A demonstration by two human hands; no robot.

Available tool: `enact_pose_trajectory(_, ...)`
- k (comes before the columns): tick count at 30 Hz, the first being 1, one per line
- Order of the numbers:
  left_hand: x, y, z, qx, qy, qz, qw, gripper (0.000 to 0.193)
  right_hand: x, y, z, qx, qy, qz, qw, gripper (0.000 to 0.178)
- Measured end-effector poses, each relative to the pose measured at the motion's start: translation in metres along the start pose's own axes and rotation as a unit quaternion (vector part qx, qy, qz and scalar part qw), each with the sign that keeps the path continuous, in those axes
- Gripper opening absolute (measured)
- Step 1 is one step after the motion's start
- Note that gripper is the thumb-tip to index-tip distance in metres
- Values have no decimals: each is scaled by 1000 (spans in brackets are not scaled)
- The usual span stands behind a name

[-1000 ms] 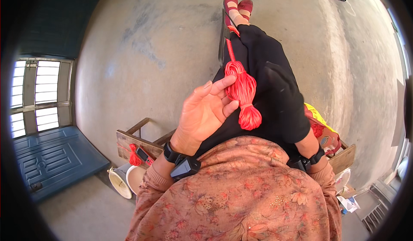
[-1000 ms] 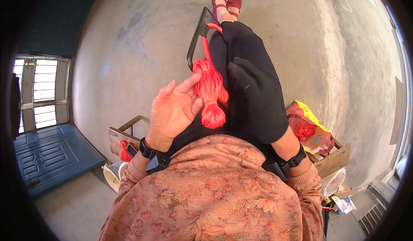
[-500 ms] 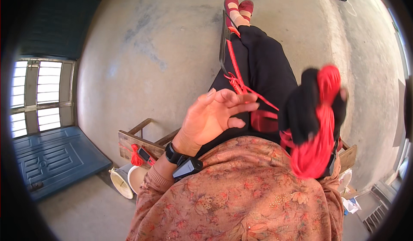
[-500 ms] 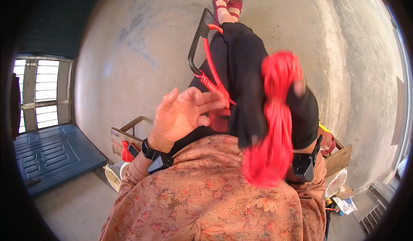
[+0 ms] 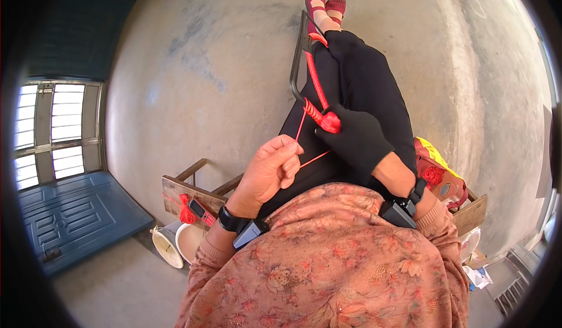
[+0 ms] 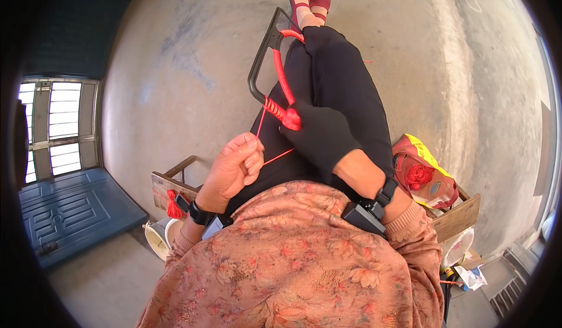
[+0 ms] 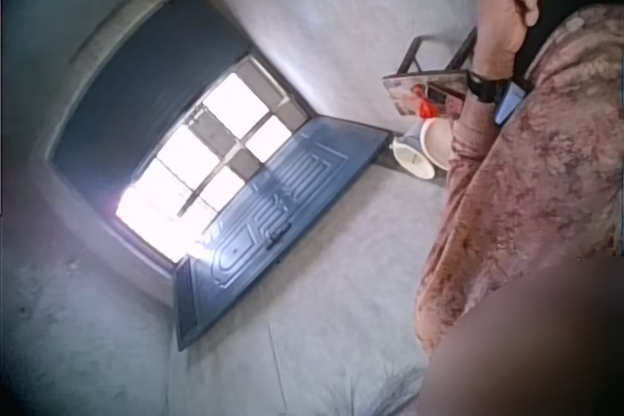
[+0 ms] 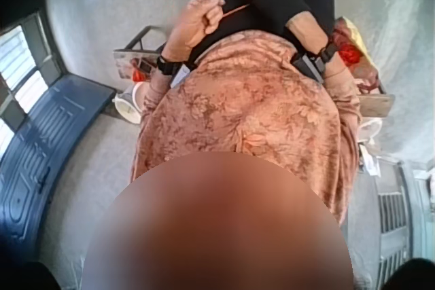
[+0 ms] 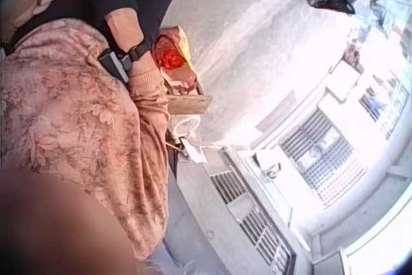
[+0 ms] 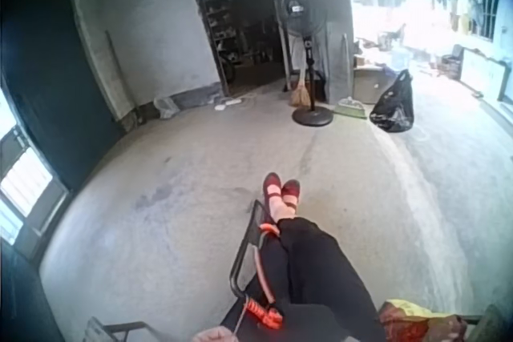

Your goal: Weaving red plastic ribbon onto a black chair or stool frame.

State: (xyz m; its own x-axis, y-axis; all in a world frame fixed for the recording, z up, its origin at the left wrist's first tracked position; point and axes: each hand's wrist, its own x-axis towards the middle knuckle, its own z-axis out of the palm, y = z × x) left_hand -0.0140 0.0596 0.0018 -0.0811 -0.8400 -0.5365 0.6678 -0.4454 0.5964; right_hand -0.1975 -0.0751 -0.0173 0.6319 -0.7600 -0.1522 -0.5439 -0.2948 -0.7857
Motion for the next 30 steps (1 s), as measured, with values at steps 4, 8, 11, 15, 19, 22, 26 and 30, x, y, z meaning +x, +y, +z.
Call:
enact_pose_trajectory(4, 0, 4, -10, 46, -8, -17, 999, 19, -1, 1, 4, 9, -5, 7, 1000, 34)
enact_pose_trajectory(8, 5, 17, -13, 163, 41, -30, 985, 17, -3, 3, 0, 20, -23, -4, 1000, 31)
enact_pose_trajectory(11, 11, 28, -7, 165, 52, 32, 984, 30, -3, 4, 3, 7, -6, -20, 1000, 27)
enact_pose_trajectory(15, 24, 37, 4, 163, 54, 144, 974, 40, 1, 4, 12, 0, -14, -48, 999, 25)
enact_pose_trajectory(19, 35, 31, 10, 209, 113, 160, 958, 31, 5, 7, 17, -18, -30, -55, 998, 22)
enact_pose_trajectory(22, 40, 17, 11, 280, 185, 200, 920, 26, 7, 8, 19, -6, -34, -61, 998, 20)
enact_pose_trajectory(26, 39, 6, 10, 298, 227, 206, 904, 24, 8, 11, 21, -16, -41, -74, 996, 15)
enact_pose_trajectory(30, 38, 1, 11, 383, 230, 208, 870, 22, 5, 15, 21, -23, -26, -124, 992, 9)
